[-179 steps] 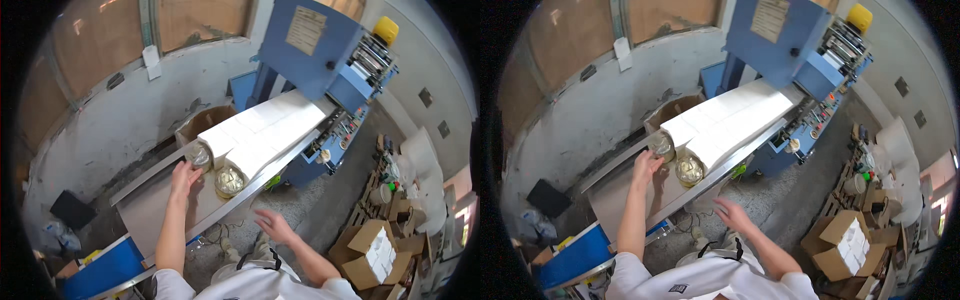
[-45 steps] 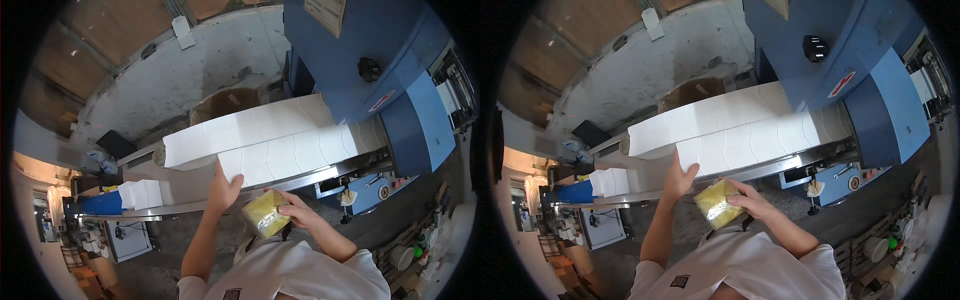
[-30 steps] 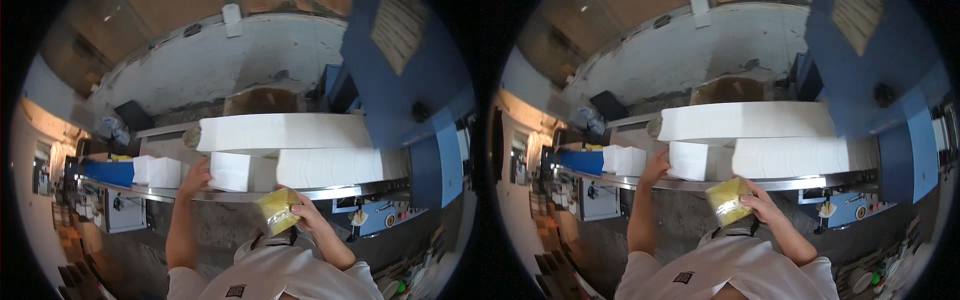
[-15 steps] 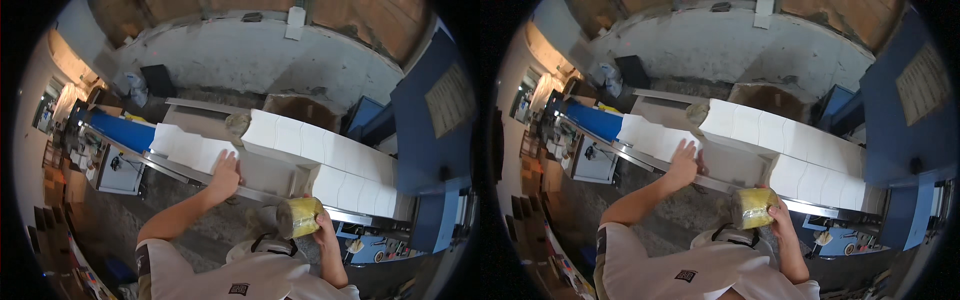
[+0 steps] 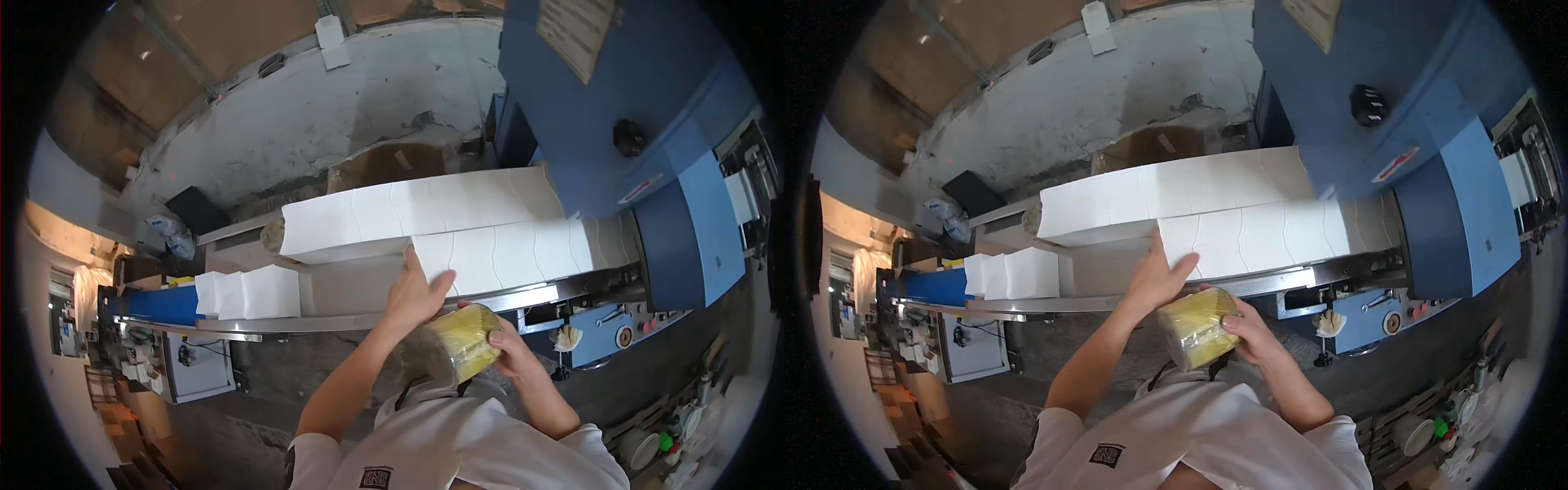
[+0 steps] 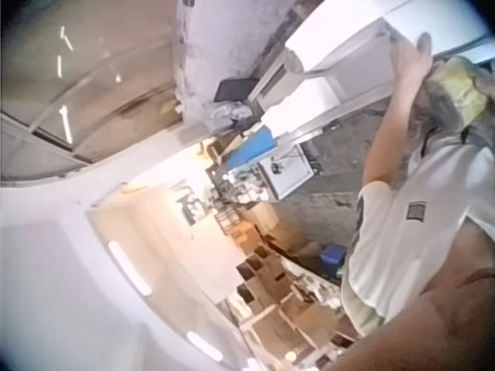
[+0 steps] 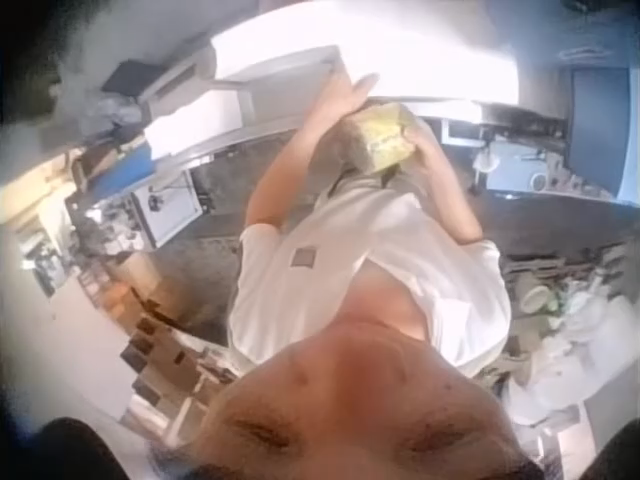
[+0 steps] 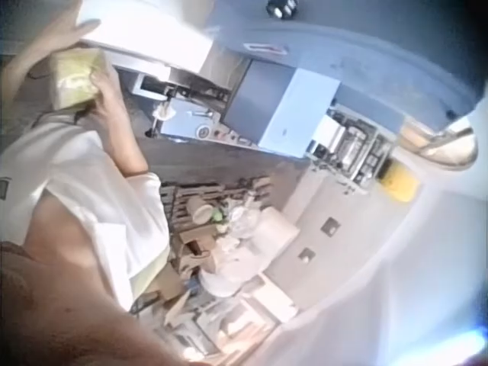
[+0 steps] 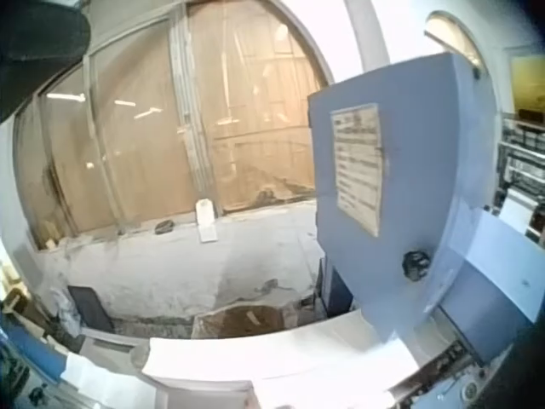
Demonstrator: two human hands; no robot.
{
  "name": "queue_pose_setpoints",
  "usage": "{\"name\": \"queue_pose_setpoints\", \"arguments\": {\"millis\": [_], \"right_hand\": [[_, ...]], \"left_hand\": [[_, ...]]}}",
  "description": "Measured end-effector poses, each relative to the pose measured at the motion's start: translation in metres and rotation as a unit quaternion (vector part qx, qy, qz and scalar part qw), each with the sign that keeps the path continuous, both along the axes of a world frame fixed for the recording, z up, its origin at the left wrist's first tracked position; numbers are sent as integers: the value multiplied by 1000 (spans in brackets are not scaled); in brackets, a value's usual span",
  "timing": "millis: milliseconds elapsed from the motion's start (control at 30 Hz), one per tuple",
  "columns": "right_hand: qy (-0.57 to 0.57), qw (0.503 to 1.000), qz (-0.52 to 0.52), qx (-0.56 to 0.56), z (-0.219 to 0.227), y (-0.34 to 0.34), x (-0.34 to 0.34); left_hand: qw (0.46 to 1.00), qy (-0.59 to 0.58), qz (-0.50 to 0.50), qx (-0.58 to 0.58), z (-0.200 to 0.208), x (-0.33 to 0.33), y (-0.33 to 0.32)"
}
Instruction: Removing paper products from a production machine and placing them neatly onto a conveyor belt for packaging.
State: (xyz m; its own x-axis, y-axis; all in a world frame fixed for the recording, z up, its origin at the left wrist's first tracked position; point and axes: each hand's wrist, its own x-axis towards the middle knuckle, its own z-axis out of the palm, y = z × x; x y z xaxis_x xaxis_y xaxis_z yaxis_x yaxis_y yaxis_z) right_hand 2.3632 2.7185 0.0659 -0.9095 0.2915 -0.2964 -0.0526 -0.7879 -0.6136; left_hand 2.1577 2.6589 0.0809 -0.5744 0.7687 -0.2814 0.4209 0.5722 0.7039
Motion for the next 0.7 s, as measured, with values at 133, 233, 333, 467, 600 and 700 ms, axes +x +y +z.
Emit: {"name": "queue_pose_setpoints", "arguments": {"millis": [133,233,333,467,600,700], "right_hand": [[7,1000,2,-3,-3,13,21],[1,1000,15,6,-4,15,22],[6,999,38,9,-5,12,14],[-2,999,47,7,-10,3,-7],[-2,998,60,28,-7,-8,-33],[-7,998,55,23,-9,-13,-45]], "left_hand": [[1000,2,20,-11,-4,3,3],[999,-8,32,-17,2,5,4],[998,-9,41,41,-9,-9,-9],[979,-145,55,131,-36,-62,-56],[926,-314,134,158,-84,-144,-152],[932,-251,225,134,-81,-183,-200]]}}
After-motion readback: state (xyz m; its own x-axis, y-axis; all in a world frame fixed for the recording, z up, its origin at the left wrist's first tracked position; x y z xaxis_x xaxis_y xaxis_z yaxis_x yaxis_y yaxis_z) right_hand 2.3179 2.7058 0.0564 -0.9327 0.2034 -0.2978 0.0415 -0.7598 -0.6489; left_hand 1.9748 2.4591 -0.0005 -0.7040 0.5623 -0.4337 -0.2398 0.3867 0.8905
